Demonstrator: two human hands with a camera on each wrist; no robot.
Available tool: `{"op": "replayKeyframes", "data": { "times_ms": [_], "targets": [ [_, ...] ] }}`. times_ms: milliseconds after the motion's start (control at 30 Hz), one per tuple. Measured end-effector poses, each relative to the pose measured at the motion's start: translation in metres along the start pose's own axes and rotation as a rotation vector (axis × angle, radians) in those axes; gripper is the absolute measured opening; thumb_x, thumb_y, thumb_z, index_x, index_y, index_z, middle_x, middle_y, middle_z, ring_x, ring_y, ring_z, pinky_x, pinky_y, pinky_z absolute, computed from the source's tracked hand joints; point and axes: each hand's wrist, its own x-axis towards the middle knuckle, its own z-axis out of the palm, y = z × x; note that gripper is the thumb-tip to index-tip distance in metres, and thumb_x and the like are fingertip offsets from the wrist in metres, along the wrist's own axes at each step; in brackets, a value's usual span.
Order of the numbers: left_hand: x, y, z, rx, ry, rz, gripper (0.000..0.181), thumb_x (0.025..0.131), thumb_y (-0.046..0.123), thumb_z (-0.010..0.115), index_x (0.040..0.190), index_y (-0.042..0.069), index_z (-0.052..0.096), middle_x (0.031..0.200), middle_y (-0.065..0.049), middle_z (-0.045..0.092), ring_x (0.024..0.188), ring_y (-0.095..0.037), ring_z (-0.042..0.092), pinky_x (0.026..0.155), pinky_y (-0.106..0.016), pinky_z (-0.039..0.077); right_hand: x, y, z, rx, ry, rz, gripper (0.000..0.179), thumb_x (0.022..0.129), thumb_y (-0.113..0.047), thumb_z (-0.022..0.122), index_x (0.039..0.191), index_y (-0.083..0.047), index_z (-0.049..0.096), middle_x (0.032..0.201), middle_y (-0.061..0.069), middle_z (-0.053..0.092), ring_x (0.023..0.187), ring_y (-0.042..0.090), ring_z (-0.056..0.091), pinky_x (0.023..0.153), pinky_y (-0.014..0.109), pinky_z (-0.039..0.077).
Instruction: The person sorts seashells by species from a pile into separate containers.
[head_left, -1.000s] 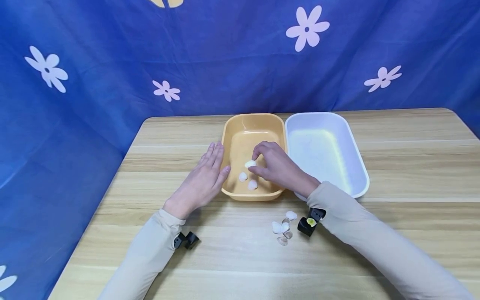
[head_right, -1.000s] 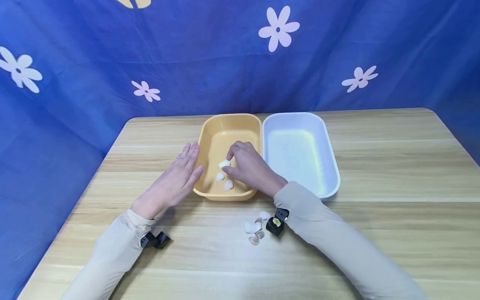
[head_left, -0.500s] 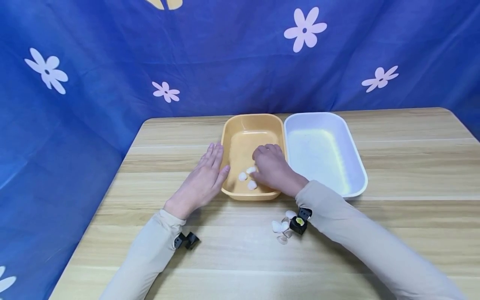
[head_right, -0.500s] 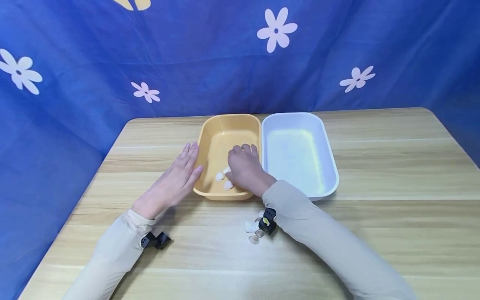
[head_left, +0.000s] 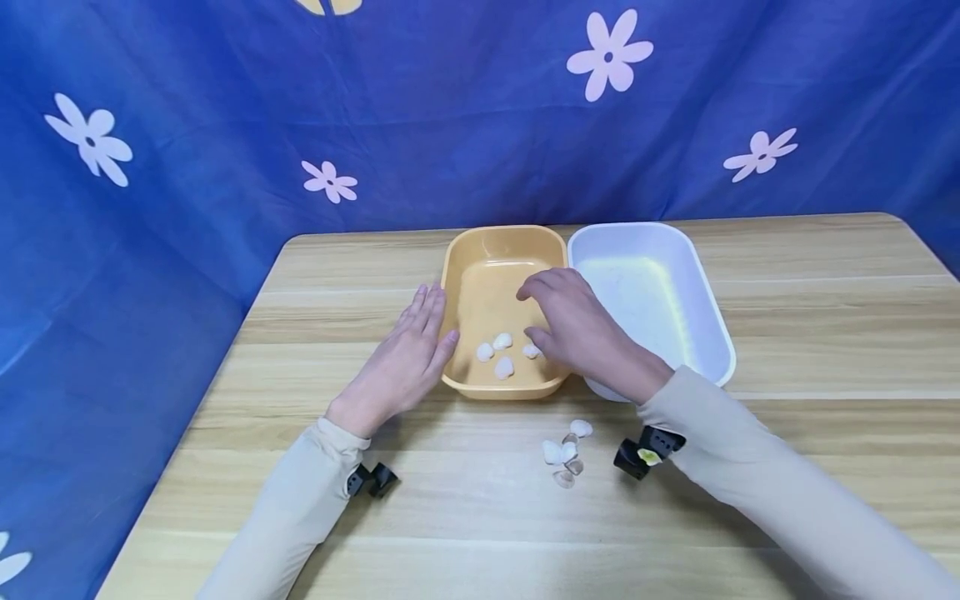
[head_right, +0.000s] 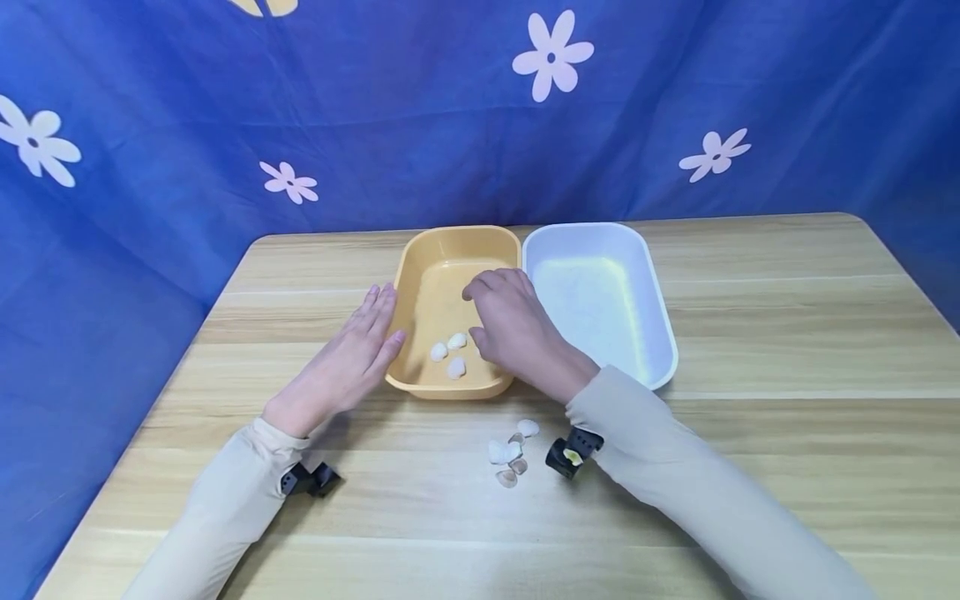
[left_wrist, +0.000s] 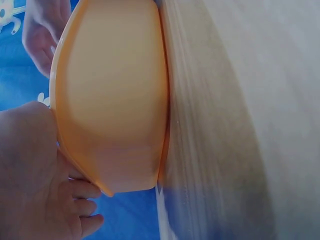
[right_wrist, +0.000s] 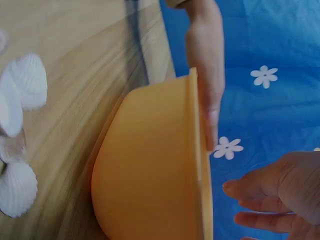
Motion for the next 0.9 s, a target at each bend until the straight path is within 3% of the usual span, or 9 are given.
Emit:
{"op": "replayKeyframes", "data": {
  "times_ms": [200,433,700,800,900],
  "targets": [
    [-0.001,-0.001,0.0,0.001,0.005,0.01,0.067,0.106,0.04,0.019,0.151,-0.006,0.006,0.159,-0.022,0.005,0.147,-0.032,-0.001,0.12,-0.045,0.008,-0.027,-0.002,-0.009,0.16,0.027,-0.074,0.032,0.084,-0.005,0.071,0.114,0.002,0.063,0.123,0.015,0.059,0.123,0.031,0.046,0.108,0.041,0.035],
    [0.0,-0.003,-0.001,-0.001,0.001,0.023,0.064,0.106,0.036,0.02,0.151,-0.007,0.005,0.158,-0.022,0.004,0.147,-0.033,-0.001,0.12,-0.047,0.008,-0.074,0.004,-0.013,0.272,0.201,-0.204,0.03,0.08,0.0,0.075,0.109,-0.001,0.067,0.116,0.01,0.064,0.115,0.024,0.056,0.1,0.037,0.045],
    [0.0,-0.002,0.0,-0.003,0.002,0.016,0.065,0.106,0.038,0.02,0.151,-0.006,0.005,0.159,-0.021,0.004,0.147,-0.032,-0.002,0.12,-0.046,0.007,-0.104,0.006,-0.01,0.275,0.215,-0.213,0.038,0.075,0.002,0.077,0.111,-0.003,0.067,0.115,0.006,0.065,0.11,0.021,0.059,0.1,0.018,0.042],
    [0.0,-0.003,0.0,-0.004,0.006,0.019,0.064,0.106,0.037,0.021,0.151,-0.006,0.006,0.159,-0.022,0.005,0.147,-0.033,-0.001,0.12,-0.046,0.008,-0.112,0.004,-0.007,0.276,0.217,-0.209,0.038,0.074,0.002,0.077,0.111,-0.004,0.067,0.113,0.005,0.066,0.107,0.02,0.061,0.099,0.016,0.043],
    [0.0,-0.003,0.0,-0.006,0.01,0.028,0.064,0.106,0.036,0.021,0.151,-0.007,0.006,0.158,-0.023,0.005,0.147,-0.034,0.0,0.12,-0.046,0.008,-0.119,0.001,-0.004,0.275,0.2,-0.152,0.036,0.074,0.002,0.078,0.107,-0.008,0.069,0.106,-0.001,0.067,0.097,0.014,0.064,0.089,0.018,0.05]
  ]
}}
